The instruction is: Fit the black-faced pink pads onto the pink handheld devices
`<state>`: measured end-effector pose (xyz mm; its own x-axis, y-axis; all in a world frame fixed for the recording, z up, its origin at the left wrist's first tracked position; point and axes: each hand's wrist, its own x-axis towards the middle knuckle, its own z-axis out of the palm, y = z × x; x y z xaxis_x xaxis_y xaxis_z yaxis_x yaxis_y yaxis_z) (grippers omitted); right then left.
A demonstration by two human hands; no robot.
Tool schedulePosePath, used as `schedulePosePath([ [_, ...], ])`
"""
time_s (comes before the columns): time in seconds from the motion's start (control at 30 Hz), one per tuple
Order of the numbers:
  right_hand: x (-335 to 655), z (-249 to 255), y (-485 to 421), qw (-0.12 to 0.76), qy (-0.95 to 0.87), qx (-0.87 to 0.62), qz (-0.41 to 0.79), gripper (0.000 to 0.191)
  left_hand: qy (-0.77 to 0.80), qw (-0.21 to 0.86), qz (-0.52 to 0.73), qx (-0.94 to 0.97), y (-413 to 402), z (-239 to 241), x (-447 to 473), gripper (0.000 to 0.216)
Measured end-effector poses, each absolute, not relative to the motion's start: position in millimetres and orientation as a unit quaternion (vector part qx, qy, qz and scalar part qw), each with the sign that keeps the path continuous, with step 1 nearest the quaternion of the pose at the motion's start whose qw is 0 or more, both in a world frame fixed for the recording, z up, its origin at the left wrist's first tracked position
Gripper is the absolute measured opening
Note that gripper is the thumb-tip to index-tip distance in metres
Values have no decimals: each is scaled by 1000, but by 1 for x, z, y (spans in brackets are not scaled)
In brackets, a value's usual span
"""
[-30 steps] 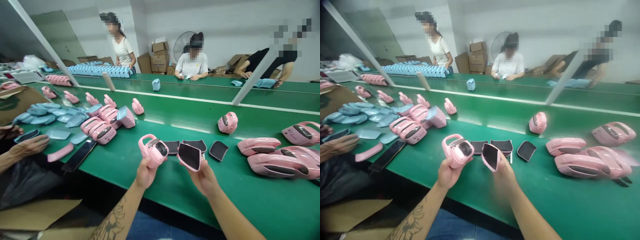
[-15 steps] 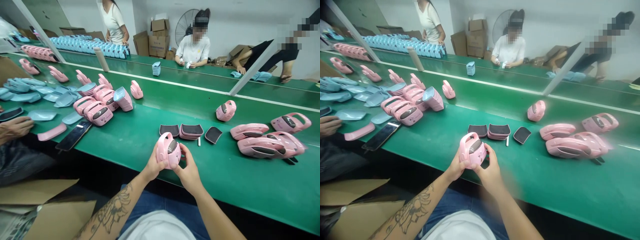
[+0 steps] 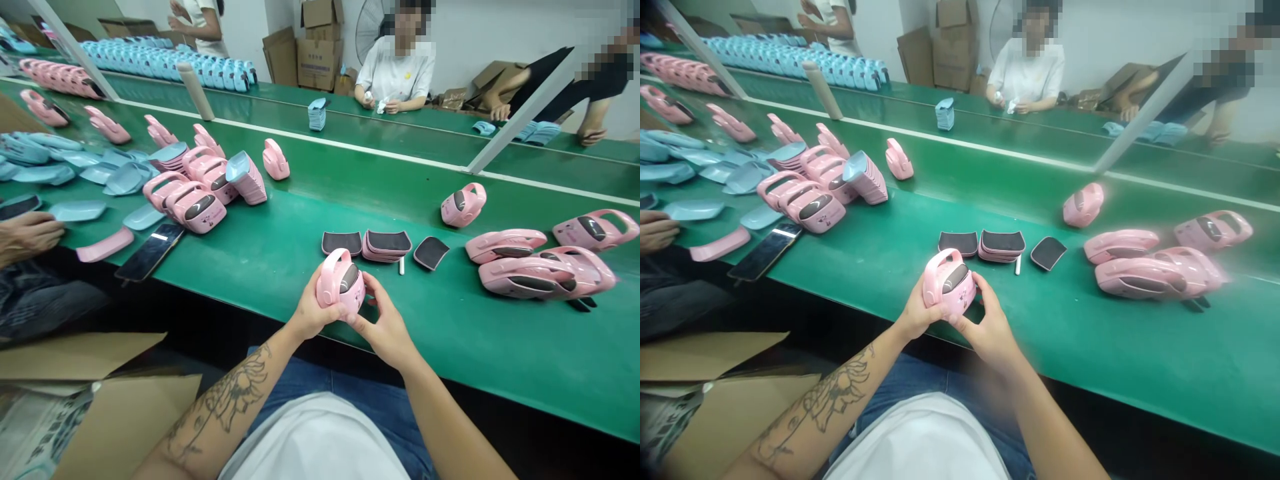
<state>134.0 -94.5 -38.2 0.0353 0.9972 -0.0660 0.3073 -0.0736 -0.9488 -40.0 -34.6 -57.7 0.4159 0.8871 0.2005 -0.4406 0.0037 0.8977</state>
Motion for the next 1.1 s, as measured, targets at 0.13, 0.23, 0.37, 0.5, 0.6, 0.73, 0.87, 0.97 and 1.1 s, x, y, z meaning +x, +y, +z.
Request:
schedulePosePath([
  [0.13,137,-33,-93,400,-546,-600,427,91,227,674,488,505,-36,-55,-39,106],
  [0.23,139,-30,-93,404,-542,-601,427,92,229,681,484,500,-36,-53,-37,111],
  [0.37,144,-29,-97,416,-544,-600,413,93,234,691,467,499,-38,-53,-32,107],
  [0.5,149,-33,-101,415,-542,-605,411,94,238,689,477,491,-41,-54,-25,106],
  [0.6,153,-34,-103,436,-536,-594,412,96,228,689,490,483,-43,-55,-18,101],
  [0.73,156,-32,-103,424,-537,-612,397,100,228,676,519,472,-43,-55,-9,91],
  [0.87,159,-32,-102,397,-562,-618,380,103,240,663,529,472,-41,-58,-5,89],
  [0.97,159,-36,-102,397,-591,-605,356,98,249,655,532,475,-40,-61,-4,89],
  [1.1,162,-43,-102,395,-620,-595,323,97,250,649,535,480,-41,-65,-5,90],
])
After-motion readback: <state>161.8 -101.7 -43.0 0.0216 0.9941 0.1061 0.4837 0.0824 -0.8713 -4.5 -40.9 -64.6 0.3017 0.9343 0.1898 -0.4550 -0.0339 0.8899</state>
